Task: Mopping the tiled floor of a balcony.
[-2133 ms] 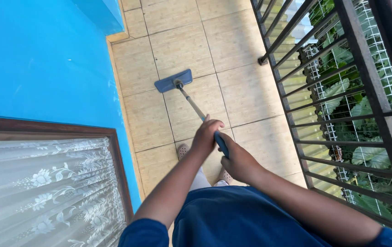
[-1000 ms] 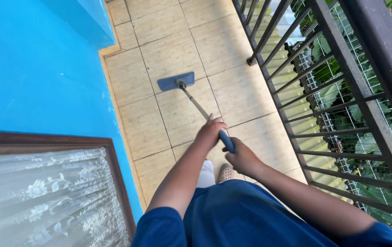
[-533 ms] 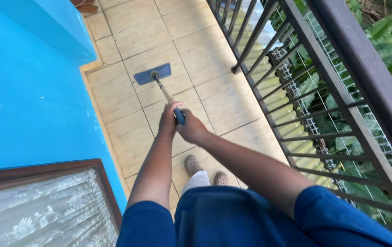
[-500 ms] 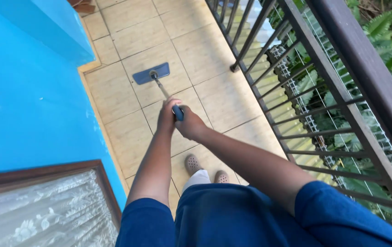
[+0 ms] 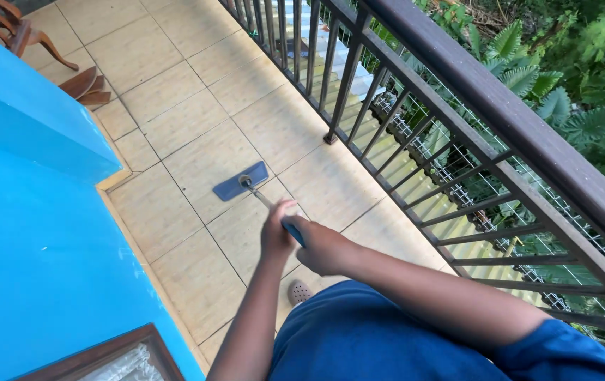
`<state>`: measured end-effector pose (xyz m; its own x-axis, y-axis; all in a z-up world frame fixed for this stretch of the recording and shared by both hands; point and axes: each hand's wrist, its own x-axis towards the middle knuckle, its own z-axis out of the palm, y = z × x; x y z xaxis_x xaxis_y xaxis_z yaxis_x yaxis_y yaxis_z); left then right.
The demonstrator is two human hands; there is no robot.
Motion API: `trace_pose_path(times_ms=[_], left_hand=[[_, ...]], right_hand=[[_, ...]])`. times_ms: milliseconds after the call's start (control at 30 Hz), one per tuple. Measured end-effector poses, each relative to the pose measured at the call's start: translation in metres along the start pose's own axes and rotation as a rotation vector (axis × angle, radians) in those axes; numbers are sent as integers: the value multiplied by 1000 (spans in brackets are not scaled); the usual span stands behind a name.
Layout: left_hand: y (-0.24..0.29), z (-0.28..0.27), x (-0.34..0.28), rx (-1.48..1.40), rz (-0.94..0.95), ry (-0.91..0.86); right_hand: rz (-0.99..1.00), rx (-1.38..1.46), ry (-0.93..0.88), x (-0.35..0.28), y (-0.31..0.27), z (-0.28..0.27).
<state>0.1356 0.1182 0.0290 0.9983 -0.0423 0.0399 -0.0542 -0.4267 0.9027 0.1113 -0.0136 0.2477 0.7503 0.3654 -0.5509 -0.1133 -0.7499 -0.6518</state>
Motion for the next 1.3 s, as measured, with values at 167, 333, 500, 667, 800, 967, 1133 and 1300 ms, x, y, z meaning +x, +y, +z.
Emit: trace_pose_path(times_ms=[167,333,500,667,800,967,1133,1300], left_hand=[[22,33,-4,9,90,-8],[7,59,46,81,107,-48],[-29,87,87,252,85,-179],[-64,108,112,360,-135,-330],[-8,104,109,354,-126,-352],[63,128,79,179,-12,-134],[98,145,65,-50,-82,-60],[57,167,72,-73,63,-121]], right_hand=[[25,3,21,-10,32,-3],[41,6,96,7,54,-36],[12,164,217,45,105,-31],[1,197,152,87,158,-22],[49,197,92,62,151,-61],[123,197,62,3,118,-111],[80,112,57,-29,107,-121],[30,105,119,-5,154,-90]])
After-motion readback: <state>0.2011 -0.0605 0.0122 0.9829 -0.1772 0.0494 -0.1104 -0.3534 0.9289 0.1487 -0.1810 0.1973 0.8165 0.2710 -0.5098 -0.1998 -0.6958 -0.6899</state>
